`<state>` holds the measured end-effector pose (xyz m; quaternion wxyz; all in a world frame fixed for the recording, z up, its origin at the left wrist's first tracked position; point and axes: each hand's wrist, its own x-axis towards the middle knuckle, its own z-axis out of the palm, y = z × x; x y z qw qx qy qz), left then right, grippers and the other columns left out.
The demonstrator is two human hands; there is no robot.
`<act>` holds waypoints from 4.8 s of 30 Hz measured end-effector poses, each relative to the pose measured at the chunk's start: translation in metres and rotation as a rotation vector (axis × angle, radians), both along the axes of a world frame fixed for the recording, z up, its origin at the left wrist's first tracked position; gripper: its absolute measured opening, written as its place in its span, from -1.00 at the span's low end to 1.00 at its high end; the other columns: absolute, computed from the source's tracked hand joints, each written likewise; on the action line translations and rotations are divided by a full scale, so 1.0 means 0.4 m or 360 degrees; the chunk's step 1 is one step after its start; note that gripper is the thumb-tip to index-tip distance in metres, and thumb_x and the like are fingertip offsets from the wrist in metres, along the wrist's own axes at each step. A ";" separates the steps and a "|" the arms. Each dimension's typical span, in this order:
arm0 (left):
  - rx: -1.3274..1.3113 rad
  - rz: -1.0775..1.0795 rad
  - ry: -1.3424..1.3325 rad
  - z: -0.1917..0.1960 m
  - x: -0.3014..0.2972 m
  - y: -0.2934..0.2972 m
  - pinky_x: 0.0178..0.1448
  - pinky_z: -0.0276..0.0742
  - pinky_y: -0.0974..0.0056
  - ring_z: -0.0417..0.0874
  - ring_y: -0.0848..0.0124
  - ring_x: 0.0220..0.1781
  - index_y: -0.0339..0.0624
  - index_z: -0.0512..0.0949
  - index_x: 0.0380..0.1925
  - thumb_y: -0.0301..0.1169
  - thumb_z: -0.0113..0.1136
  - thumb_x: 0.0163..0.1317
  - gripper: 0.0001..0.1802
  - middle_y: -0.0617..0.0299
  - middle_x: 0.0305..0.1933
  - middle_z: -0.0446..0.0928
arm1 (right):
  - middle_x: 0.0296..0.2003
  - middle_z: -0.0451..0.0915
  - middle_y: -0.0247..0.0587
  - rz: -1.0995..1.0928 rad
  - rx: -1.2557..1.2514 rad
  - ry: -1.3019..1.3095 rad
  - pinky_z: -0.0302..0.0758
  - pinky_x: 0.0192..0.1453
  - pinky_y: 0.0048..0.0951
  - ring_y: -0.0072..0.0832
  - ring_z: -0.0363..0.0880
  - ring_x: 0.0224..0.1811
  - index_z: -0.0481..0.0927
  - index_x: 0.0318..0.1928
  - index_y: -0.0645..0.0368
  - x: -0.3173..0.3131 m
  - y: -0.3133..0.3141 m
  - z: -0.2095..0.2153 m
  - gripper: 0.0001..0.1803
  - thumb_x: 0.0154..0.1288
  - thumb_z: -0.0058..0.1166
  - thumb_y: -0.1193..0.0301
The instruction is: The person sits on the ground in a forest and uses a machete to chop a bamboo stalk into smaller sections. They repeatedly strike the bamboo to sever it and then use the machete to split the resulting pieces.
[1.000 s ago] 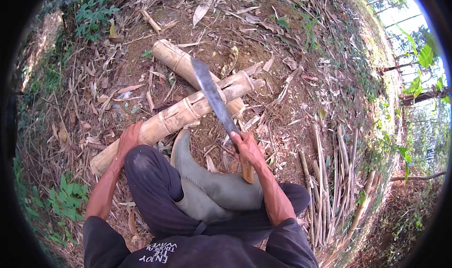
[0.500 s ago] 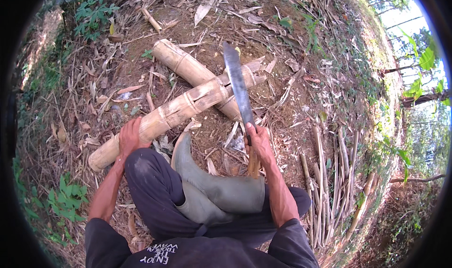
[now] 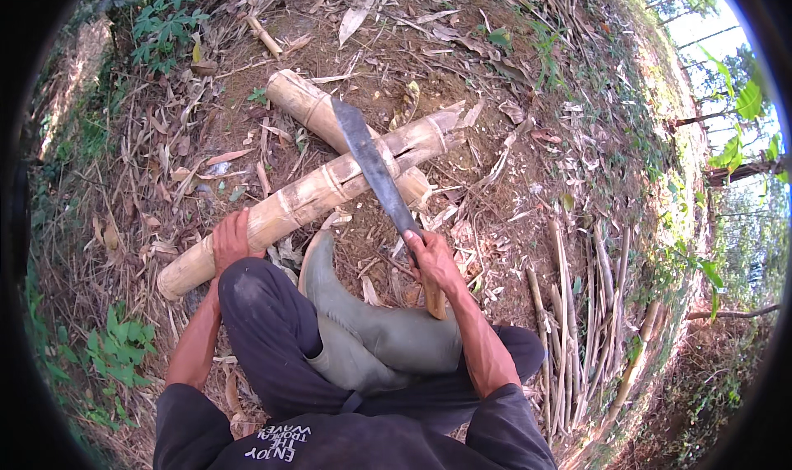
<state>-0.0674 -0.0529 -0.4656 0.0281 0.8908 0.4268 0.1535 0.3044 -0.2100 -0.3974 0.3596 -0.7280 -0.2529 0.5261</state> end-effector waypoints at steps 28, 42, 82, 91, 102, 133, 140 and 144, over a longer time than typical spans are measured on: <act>-0.0098 0.0029 0.0057 -0.016 -0.017 -0.023 0.37 0.16 -0.14 0.32 -0.05 0.28 -0.30 0.16 0.34 -0.21 0.41 -0.11 0.00 -0.12 0.19 0.28 | -0.68 0.41 -0.35 -0.0230 0.0071 0.0054 0.38 -0.71 -0.46 -0.56 0.40 -0.77 0.41 -0.41 0.23 0.005 -0.003 -0.001 -0.42 0.42 -0.04 -0.09; 0.0014 0.0125 0.0081 -0.038 -0.003 -0.058 0.38 0.12 -0.15 0.29 -0.06 0.30 -0.31 0.14 0.35 -0.17 0.38 -0.07 -0.01 -0.14 0.20 0.26 | -0.66 0.44 -0.35 -0.0163 0.0038 -0.0011 0.38 -0.71 -0.53 -0.59 0.39 -0.76 0.42 -0.37 0.20 -0.017 -0.008 0.005 -0.51 0.47 -0.05 -0.01; -0.0277 0.0049 0.0125 -0.025 -0.057 -0.032 0.38 0.04 -0.13 0.22 -0.09 0.29 -0.34 0.12 0.38 0.03 0.25 0.05 0.01 -0.18 0.20 0.21 | -0.66 0.43 -0.36 -0.0244 0.0029 0.0107 0.35 -0.73 -0.53 -0.60 0.37 -0.77 0.41 -0.40 0.19 -0.043 0.002 0.012 -0.51 0.46 -0.04 0.00; -0.0745 -0.0108 0.0189 0.063 -0.050 0.066 0.26 0.20 -0.01 0.36 -0.02 0.18 -0.24 0.34 0.26 -0.03 0.52 -0.24 0.02 -0.05 0.04 0.34 | -0.67 0.41 -0.38 0.0037 -0.0017 0.0001 0.33 -0.69 -0.52 -0.60 0.36 -0.76 0.41 -0.38 0.22 -0.064 0.004 0.024 -0.50 0.48 -0.06 0.01; -0.0436 -0.0099 0.0002 0.009 -0.050 0.011 0.26 0.31 0.00 0.44 0.03 0.23 -0.29 0.28 0.27 -0.08 0.49 -0.18 0.01 -0.06 0.16 0.42 | -0.66 0.45 -0.35 -0.0333 0.0093 0.0150 0.41 -0.73 -0.51 -0.57 0.42 -0.77 0.40 -0.39 0.17 -0.013 -0.013 0.030 -0.51 0.47 -0.05 -0.01; -0.0086 -0.0023 -0.0046 -0.026 0.023 0.003 0.31 0.26 -0.07 0.41 -0.01 0.22 -0.28 0.19 0.32 -0.41 0.54 -0.37 0.12 -0.07 0.19 0.33 | -0.68 0.43 -0.36 -0.0288 0.0148 0.0034 0.41 -0.70 -0.48 -0.58 0.39 -0.77 0.41 -0.41 0.21 0.061 0.045 0.005 -0.43 0.45 -0.09 -0.09; -0.0044 -0.0006 0.0007 -0.026 0.020 -0.014 0.30 0.28 -0.09 0.42 -0.01 0.22 -0.27 0.21 0.30 -0.38 0.54 -0.36 0.10 -0.08 0.19 0.34 | -0.67 0.44 -0.37 -0.0249 0.0131 0.0087 0.40 -0.71 -0.53 -0.59 0.40 -0.77 0.42 -0.43 0.19 0.024 0.026 -0.016 -0.45 0.43 -0.04 -0.08; 0.0067 0.0068 0.0057 -0.046 0.026 -0.046 0.31 0.29 -0.10 0.42 -0.02 0.23 -0.24 0.22 0.30 -0.36 0.56 -0.38 0.11 -0.09 0.20 0.33 | -0.68 0.44 -0.34 -0.0317 0.0127 0.0075 0.42 -0.73 -0.50 -0.57 0.40 -0.78 0.41 -0.42 0.18 0.028 0.034 -0.009 -0.48 0.44 -0.03 -0.05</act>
